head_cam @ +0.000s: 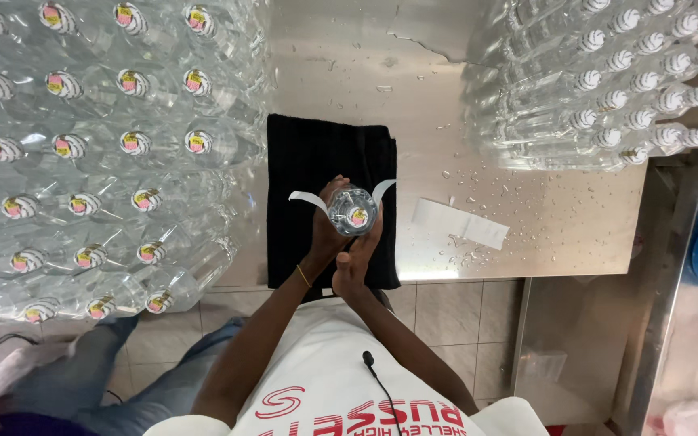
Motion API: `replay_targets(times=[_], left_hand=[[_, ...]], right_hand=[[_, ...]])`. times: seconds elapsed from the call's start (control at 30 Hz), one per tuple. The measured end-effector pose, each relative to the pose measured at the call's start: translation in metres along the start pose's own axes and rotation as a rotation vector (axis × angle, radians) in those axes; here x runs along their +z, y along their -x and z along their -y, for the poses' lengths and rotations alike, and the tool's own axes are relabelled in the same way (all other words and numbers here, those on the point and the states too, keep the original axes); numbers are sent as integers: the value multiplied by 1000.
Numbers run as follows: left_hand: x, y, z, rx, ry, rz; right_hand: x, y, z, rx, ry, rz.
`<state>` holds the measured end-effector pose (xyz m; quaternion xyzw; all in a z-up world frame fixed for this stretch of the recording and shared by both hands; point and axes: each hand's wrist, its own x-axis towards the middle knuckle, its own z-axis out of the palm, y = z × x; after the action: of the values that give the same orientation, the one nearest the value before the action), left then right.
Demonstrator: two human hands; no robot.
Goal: The person picks up a clear plastic bottle and a printed label from a stainless steel table. They peel the backing from the label and apply it to the bottle, smoothing it down with their hands. The person repeats this process for a second bottle.
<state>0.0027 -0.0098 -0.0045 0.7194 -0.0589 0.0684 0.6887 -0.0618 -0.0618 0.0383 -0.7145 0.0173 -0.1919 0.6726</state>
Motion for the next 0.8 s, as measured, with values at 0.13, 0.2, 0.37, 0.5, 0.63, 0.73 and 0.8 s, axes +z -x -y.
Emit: replay_targets(times=[0.13, 0.2, 0.37, 0.5, 0.63, 0.73, 0.8], left_hand=[[-2, 1, 0, 23, -1, -6], [-2, -3, 4, 58, -43, -9], [-5, 1, 5, 18, 71, 22], [-10, 1, 9, -12, 112, 83], [-12, 4, 10, -47, 174, 88], [-13, 3, 12, -51, 198, 108], [-13, 4, 11, -42, 129, 138]], right_hand=[[7, -15, 7, -26, 38, -45], [8, -21, 10, -21, 25, -46], [1, -26, -10, -44, 9, -62], [-5, -38, -15, -96, -121, -37], [-4, -46, -13, -100, -182, -25], [-10, -49, -21, -81, -238, 9], [-13, -51, -25, -71, -288, 45]])
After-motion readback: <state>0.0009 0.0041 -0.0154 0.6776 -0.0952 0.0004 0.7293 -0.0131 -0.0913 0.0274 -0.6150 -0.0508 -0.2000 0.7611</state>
